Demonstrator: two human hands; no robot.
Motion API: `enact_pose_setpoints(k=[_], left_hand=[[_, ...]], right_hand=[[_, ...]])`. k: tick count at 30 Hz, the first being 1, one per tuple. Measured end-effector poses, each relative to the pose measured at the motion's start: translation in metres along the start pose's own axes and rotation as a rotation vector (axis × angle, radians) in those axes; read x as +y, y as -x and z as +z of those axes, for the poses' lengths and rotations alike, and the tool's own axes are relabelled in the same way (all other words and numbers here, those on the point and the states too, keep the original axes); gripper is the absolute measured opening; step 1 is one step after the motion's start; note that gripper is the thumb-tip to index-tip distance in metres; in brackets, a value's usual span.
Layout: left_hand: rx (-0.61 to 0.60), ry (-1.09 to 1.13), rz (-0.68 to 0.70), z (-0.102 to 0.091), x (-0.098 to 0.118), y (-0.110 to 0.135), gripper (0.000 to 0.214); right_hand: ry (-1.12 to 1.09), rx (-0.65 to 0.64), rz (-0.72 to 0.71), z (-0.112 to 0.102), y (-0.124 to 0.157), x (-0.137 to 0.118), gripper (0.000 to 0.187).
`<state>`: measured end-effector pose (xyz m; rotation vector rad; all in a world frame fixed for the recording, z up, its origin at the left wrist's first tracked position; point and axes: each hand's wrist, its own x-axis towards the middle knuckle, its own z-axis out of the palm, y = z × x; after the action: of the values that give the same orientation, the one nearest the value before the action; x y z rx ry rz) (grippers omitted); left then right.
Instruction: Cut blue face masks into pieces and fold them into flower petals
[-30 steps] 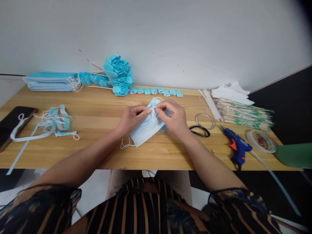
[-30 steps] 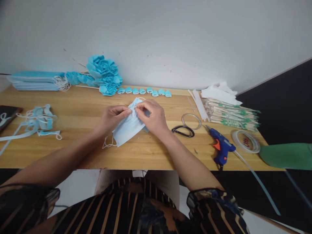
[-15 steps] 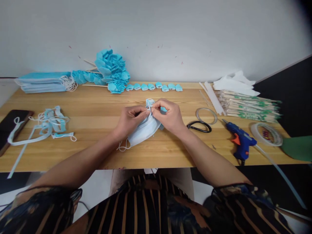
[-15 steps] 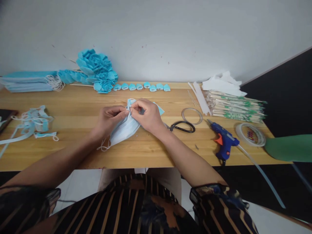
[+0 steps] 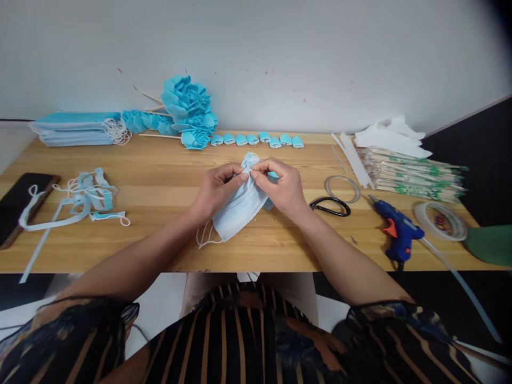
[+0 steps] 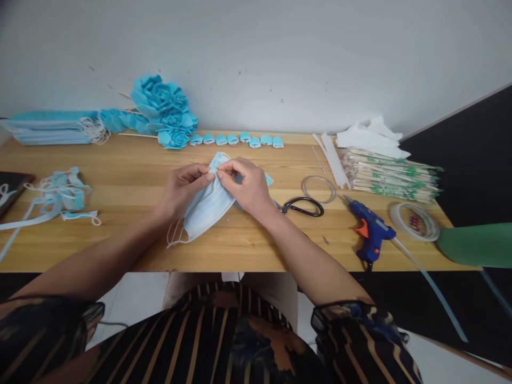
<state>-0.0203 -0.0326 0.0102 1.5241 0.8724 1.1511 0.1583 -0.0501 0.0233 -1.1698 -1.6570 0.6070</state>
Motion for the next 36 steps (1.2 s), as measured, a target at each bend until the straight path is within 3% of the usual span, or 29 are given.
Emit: enact_pose_setpoints(k=[6, 12, 17, 22, 30, 36], left_hand=[[-0.042, 0.134, -0.044, -0.002, 0.000, 0.000, 0.034], [-0.088, 0.008, 0.022, -0.008, -0.004, -0.003, 0.031], [-0.083, -0.038, -0.005, -0.010, 0.000, -0.003, 0.033], [-0.098, -0.025, -0.051, -0.007, 0.004, -0.001, 0.037], [-0.070, -0.002, -0.081, -0.006, 0.002, -0.003, 0.041], [-0.129, -0.080, -0.020, -0.008, -0.004, -0.004, 0.037]], right_hand=[[-0.156, -0.073, 0.115, -0.002, -0.001, 0.002, 0.016], [-0.432, -0.196, 0.332, -0.003, -0.002, 0.006, 0.029], [-0.199, -0.099, 0.134, -0.008, -0.003, 0.004, 0.018], [-0.039, -0.109, -0.026, -0.013, -0.003, 0.002, 0.018], [0.079, -0.114, -0.141, -0.014, -0.004, 0.006, 0.016], [0.154, -0.091, -0.180, -0.014, -0.004, 0.002, 0.017]])
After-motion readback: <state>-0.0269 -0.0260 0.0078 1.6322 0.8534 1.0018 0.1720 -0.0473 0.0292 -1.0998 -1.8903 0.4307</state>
